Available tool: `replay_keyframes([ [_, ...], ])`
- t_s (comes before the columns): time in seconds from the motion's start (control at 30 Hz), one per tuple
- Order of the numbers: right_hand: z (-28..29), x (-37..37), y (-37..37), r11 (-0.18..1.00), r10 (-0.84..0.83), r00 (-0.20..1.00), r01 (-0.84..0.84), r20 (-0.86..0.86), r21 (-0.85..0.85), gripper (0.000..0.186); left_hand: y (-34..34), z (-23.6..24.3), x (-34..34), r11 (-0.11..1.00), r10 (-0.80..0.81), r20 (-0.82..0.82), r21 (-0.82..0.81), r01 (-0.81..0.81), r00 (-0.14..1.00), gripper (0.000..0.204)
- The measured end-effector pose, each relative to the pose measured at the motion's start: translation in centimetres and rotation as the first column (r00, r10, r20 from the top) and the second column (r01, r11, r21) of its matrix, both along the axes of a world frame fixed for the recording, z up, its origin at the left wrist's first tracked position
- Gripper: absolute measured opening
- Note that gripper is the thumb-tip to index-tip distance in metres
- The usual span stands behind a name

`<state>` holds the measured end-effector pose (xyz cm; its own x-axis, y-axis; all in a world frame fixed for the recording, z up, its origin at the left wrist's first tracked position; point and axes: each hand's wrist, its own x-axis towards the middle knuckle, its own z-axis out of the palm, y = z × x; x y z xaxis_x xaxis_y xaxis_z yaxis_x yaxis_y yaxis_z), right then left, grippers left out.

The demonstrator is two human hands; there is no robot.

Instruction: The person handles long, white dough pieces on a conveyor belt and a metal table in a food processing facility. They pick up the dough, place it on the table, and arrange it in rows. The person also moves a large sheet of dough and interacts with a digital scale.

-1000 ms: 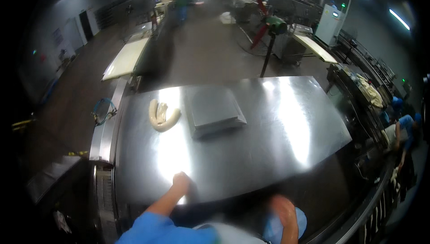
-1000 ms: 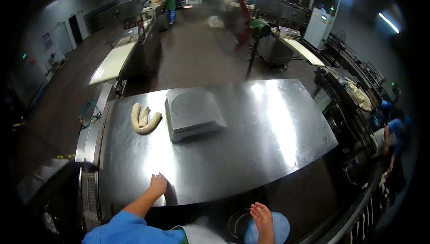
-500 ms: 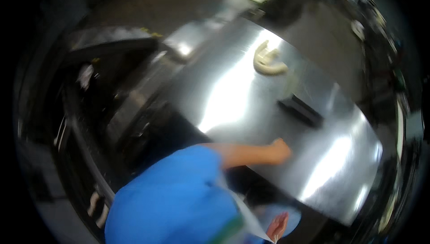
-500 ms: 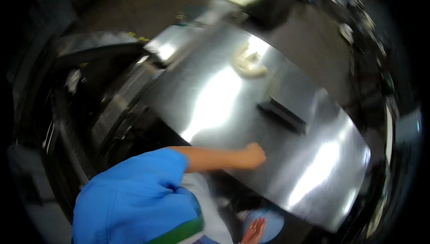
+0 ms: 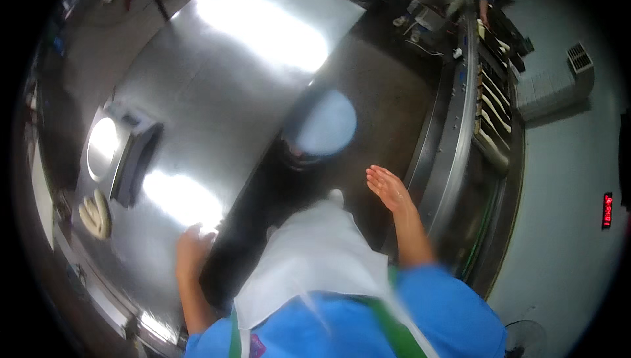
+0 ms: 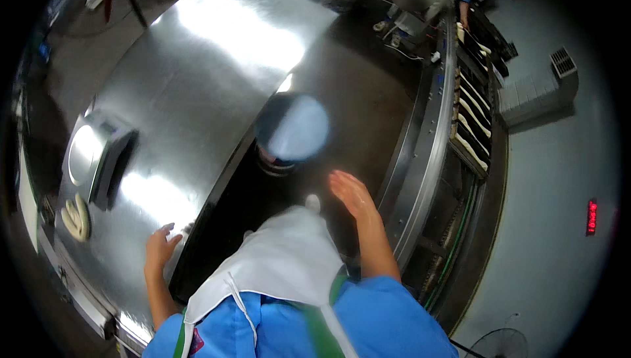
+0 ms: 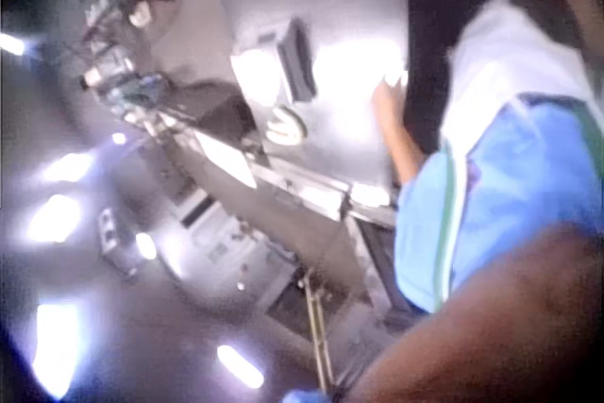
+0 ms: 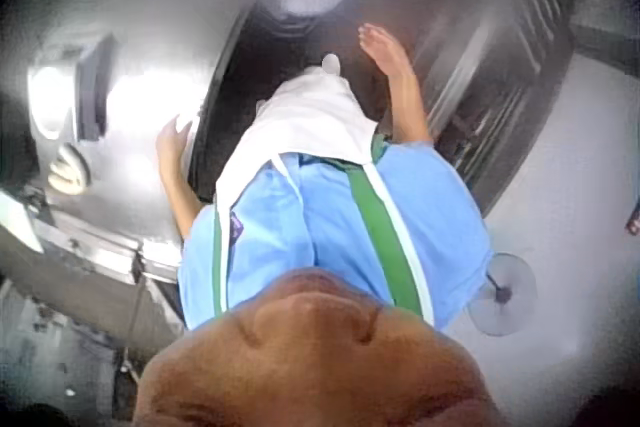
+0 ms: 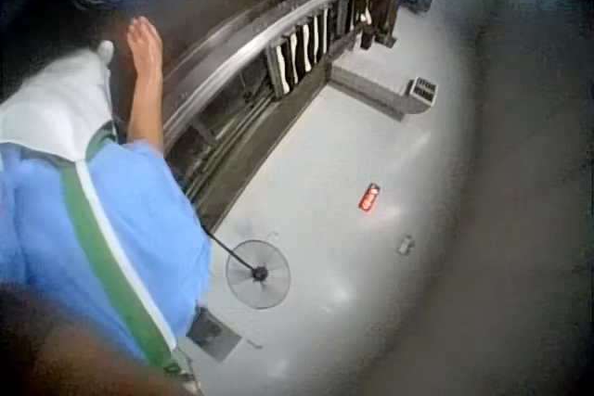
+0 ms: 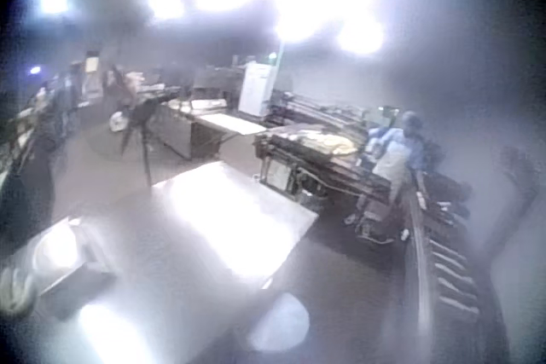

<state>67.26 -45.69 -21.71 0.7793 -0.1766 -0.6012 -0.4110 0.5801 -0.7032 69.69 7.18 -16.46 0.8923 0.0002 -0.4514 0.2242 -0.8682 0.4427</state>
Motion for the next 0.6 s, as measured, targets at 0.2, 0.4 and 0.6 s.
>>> replay_keyframes([
  [0.2,-1.3,0.1,-15.0,0.985,-0.173,0.984,0.173,0.038,0.018,0.029,-16.8,-0.5,9.7,0.974,-0.193,0.112,-0.1,0.204,0.975,0.046],
  [0.4,0.4,4.7,-26.9,0.964,-0.238,0.97,0.231,0.041,0.131,0.025,-35.8,4.8,19.7,0.922,-0.384,0.132,0.106,0.372,0.914,0.043],
  [0.6,-0.3,17.7,-36.2,0.961,-0.226,0.956,0.187,0.186,0.205,0.023,-46.7,3.4,30.4,0.838,-0.52,0.19,0.301,0.454,0.833,0.045],
])
